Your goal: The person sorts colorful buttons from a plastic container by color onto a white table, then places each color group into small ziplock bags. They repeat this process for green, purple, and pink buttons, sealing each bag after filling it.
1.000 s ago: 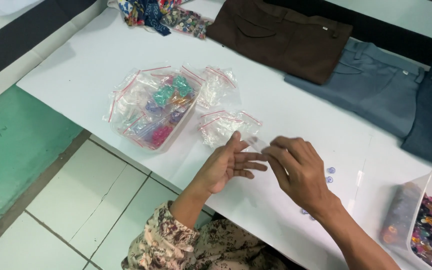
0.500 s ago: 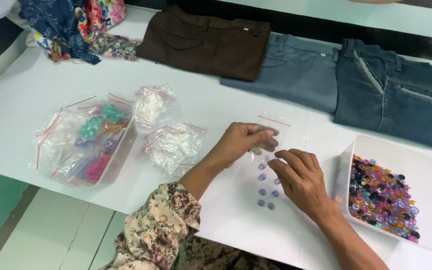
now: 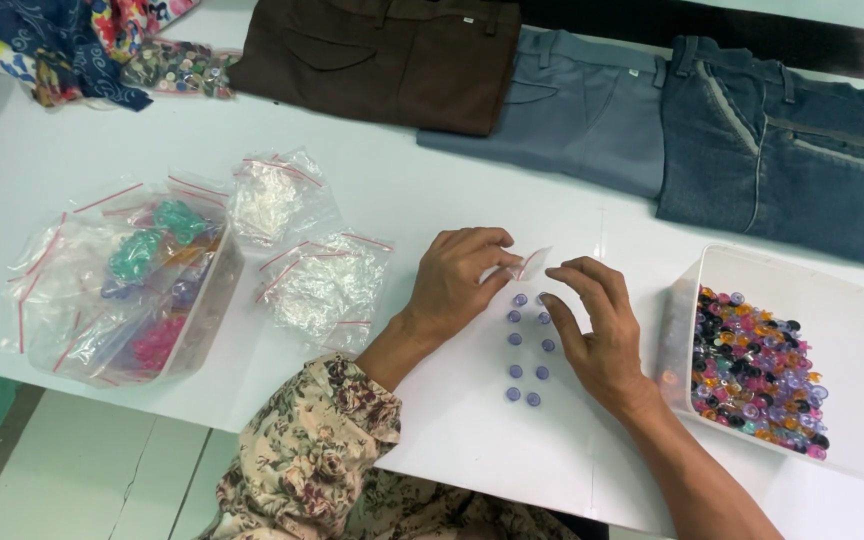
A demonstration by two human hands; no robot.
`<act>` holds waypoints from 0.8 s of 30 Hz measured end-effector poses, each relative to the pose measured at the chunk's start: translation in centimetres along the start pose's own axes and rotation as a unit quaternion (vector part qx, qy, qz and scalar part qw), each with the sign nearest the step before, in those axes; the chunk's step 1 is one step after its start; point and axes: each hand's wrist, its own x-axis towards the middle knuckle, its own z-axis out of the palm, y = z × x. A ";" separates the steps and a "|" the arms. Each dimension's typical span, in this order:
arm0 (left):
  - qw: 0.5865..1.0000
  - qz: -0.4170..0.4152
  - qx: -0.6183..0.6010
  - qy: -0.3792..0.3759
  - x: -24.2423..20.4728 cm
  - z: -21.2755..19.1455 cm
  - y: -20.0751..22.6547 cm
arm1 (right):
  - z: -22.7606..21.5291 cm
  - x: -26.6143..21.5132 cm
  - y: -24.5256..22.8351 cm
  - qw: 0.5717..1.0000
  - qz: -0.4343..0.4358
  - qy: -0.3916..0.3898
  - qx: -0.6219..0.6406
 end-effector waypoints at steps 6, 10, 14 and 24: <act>0.999 0.038 0.027 0.000 -0.2 0.4 0.8 | 0.1 -0.2 0.4 0.999 -0.028 0.001 -0.020; 0.998 0.045 0.042 0.004 -0.5 1.1 0.1 | 0.3 -0.9 1.3 0.997 -0.050 -0.004 -0.051; 0.998 0.051 0.041 0.013 -0.8 1.6 -0.2 | 0.4 -1.2 1.7 0.992 -0.074 -0.006 -0.100; 0.985 0.104 0.126 0.051 -0.9 2.3 0.0 | 0.3 -0.9 0.3 1.000 -0.014 -0.008 -0.012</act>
